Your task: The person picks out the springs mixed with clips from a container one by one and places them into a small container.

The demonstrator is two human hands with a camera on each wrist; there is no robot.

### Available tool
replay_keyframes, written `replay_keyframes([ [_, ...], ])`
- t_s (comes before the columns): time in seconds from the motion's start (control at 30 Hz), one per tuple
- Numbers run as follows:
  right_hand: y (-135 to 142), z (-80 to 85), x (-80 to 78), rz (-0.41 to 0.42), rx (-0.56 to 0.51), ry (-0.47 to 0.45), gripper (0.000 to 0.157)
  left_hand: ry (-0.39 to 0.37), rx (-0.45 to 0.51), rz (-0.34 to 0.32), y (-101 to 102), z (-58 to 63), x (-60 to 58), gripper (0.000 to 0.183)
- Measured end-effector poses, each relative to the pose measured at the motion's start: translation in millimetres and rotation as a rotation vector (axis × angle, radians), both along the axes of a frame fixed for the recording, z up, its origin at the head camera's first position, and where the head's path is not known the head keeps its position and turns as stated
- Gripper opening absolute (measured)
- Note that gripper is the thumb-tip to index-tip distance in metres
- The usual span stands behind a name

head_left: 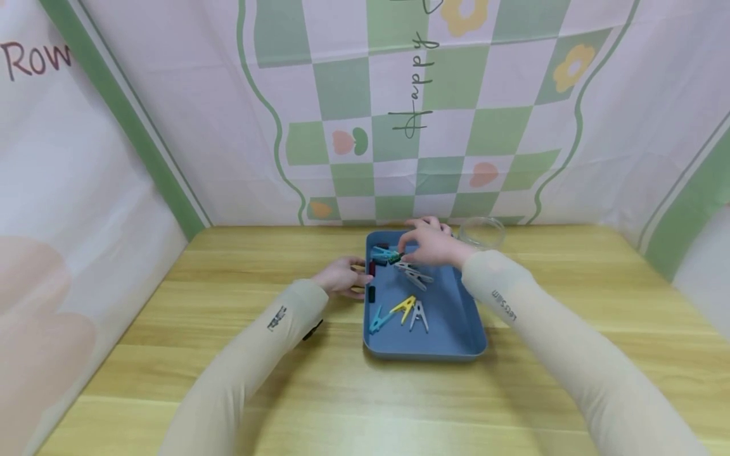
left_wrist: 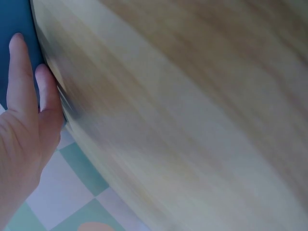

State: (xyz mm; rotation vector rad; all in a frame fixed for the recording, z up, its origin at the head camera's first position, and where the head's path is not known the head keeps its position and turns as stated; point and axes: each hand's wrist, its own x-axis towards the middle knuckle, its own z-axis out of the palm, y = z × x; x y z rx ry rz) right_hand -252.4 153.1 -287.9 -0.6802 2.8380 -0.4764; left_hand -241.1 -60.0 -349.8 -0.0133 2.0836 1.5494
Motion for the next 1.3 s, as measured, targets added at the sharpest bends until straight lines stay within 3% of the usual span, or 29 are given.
replay_keyframes([
  [0.7, 41.7, 16.4, -9.8, -0.079, -0.147, 0.084, 0.016, -0.008, 0.009, -0.014, -2.2, -1.8, -0.8, 0.055],
  [1.3, 74.5, 16.6, -14.0, -0.167, -0.149, 0.059, 0.021, -0.013, 0.004, -0.022, -3.3, -2.1, -2.5, 0.056],
])
